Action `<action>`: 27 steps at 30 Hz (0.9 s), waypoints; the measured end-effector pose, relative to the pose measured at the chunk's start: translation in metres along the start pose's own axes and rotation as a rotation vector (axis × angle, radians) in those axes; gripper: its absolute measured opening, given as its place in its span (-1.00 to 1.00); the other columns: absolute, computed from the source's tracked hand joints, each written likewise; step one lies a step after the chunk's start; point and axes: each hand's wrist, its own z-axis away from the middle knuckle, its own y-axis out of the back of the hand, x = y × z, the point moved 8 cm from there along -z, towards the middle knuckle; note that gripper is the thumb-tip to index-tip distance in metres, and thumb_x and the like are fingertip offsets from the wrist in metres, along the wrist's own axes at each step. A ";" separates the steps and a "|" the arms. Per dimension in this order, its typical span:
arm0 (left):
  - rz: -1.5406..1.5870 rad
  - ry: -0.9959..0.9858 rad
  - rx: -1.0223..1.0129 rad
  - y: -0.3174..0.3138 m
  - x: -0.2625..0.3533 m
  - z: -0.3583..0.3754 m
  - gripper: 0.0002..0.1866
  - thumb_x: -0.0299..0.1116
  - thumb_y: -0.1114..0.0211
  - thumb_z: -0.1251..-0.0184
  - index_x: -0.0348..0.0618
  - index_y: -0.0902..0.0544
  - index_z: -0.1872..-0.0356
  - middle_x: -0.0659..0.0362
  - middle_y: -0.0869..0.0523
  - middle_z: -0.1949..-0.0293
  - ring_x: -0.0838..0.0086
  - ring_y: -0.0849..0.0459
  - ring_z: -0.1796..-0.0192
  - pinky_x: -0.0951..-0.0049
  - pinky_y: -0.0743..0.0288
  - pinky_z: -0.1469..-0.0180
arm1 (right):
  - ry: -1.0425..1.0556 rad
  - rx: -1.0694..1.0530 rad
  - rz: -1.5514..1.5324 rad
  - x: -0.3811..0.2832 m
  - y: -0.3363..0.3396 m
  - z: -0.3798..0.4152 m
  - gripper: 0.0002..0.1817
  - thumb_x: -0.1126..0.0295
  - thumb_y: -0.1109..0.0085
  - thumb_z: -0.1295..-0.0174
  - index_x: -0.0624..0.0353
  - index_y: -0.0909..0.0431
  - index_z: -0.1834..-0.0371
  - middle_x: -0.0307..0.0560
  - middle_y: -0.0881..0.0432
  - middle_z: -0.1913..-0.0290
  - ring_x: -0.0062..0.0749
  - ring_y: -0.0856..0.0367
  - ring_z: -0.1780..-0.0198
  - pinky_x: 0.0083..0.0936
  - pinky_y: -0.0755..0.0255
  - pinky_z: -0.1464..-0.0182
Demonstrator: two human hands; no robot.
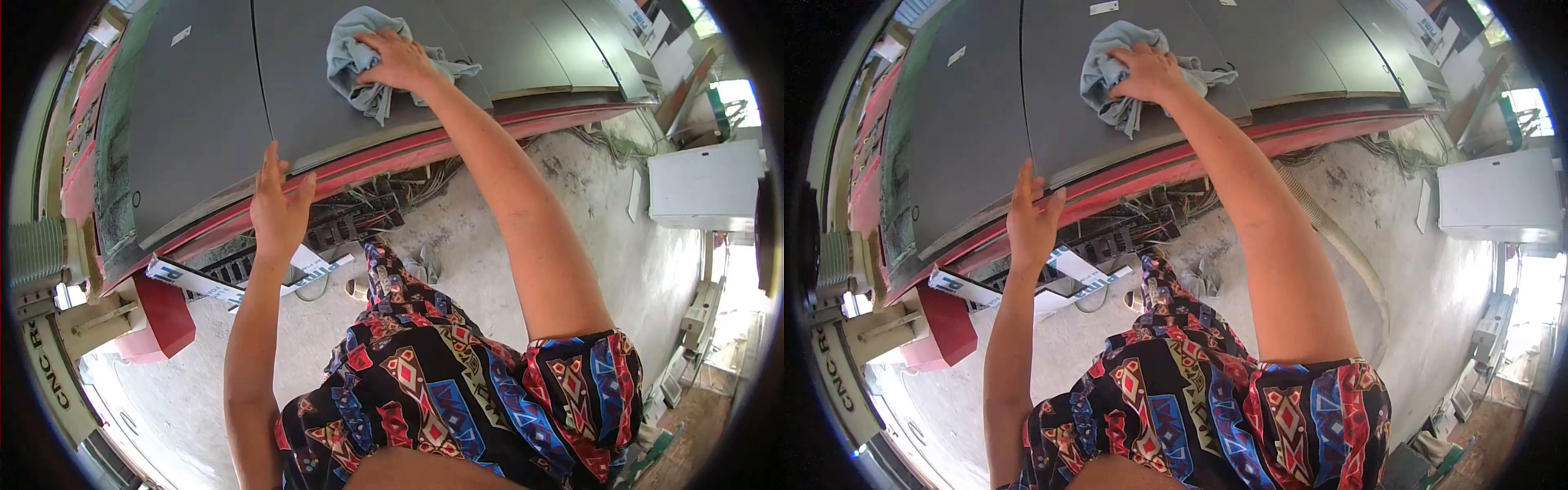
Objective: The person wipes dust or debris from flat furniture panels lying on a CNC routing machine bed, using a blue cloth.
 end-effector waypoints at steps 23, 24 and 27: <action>0.909 0.330 0.707 -0.016 -0.071 0.025 -0.50 -0.49 -0.05 -0.32 -0.05 -0.24 -0.30 0.07 -0.44 -0.07 0.37 -0.48 -0.02 0.36 -0.43 -0.04 | 0.910 -0.303 -0.257 -0.168 -0.028 0.068 -0.35 0.36 -0.28 0.22 -0.12 -0.50 -0.13 -0.04 -0.43 -0.16 -0.14 -0.34 -0.25 -0.13 -0.17 -0.25; 0.950 0.374 0.774 -0.022 -0.074 0.032 -0.50 -0.48 -0.06 -0.32 -0.06 -0.25 -0.29 0.06 -0.45 -0.07 0.36 -0.48 -0.03 0.34 -0.42 -0.07 | 0.970 -0.344 -0.289 -0.167 -0.029 0.073 -0.33 0.40 -0.28 0.24 -0.12 -0.50 -0.13 -0.05 -0.43 -0.15 -0.14 -0.34 -0.25 -0.13 -0.18 -0.25; 1.102 0.533 0.889 -0.045 -0.081 0.056 -0.55 -0.41 -0.06 -0.33 -0.13 -0.28 -0.25 0.04 -0.47 -0.07 0.31 -0.48 -0.09 0.28 -0.39 -0.14 | 1.123 -0.446 -0.395 -0.157 -0.033 0.087 -0.29 0.46 -0.28 0.30 -0.14 -0.51 -0.12 -0.07 -0.44 -0.14 -0.15 -0.33 -0.24 -0.12 -0.18 -0.25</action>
